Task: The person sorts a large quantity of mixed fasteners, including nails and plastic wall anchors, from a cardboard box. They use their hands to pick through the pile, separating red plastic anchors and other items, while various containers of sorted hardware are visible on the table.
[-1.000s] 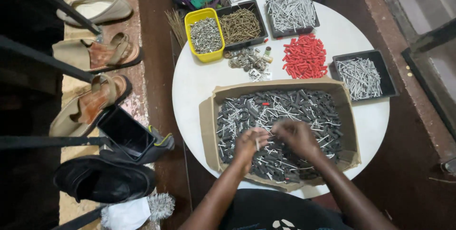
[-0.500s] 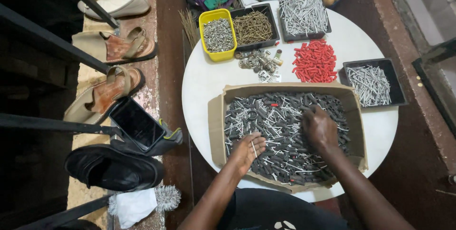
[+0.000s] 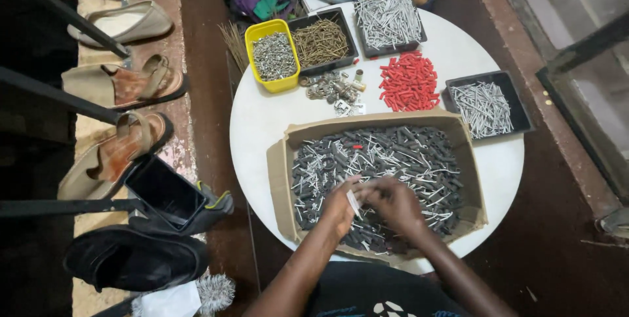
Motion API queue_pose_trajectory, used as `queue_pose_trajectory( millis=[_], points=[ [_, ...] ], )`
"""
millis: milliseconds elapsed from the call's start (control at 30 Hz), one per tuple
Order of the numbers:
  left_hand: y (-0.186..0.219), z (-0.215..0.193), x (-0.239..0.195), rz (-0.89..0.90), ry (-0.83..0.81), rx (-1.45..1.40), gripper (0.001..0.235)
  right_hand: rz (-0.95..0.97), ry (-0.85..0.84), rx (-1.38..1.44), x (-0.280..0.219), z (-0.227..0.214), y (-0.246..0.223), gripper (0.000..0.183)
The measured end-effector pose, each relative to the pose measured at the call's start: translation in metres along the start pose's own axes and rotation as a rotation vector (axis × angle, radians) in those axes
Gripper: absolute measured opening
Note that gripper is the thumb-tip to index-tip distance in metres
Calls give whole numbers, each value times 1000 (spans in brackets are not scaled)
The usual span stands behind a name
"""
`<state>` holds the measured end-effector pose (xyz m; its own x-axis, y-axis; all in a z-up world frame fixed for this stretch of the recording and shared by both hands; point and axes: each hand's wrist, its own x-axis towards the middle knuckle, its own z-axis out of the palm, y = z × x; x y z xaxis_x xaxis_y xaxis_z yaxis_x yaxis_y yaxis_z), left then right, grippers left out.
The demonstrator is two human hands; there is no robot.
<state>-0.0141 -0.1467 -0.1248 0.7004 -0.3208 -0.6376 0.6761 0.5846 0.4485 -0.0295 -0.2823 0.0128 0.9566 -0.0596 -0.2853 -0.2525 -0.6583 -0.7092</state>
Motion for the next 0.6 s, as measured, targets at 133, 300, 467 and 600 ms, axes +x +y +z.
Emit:
queue_pose_trajectory(
  millis=[133, 300, 467, 600],
  points=[
    [24, -8, -17, 26, 77, 90, 35, -55, 216, -306, 48, -22, 41, 19],
    [52, -13, -51, 24, 53, 63, 28, -63, 107, -526, 66, -16, 46, 23],
    [52, -32, -64, 6, 23, 19, 29, -36, 87, -546, 84, -4, 73, 38],
    [47, -34, -64, -18, 33, 7, 30, -153, 34, -487, 89, -2, 85, 40]
  ],
)
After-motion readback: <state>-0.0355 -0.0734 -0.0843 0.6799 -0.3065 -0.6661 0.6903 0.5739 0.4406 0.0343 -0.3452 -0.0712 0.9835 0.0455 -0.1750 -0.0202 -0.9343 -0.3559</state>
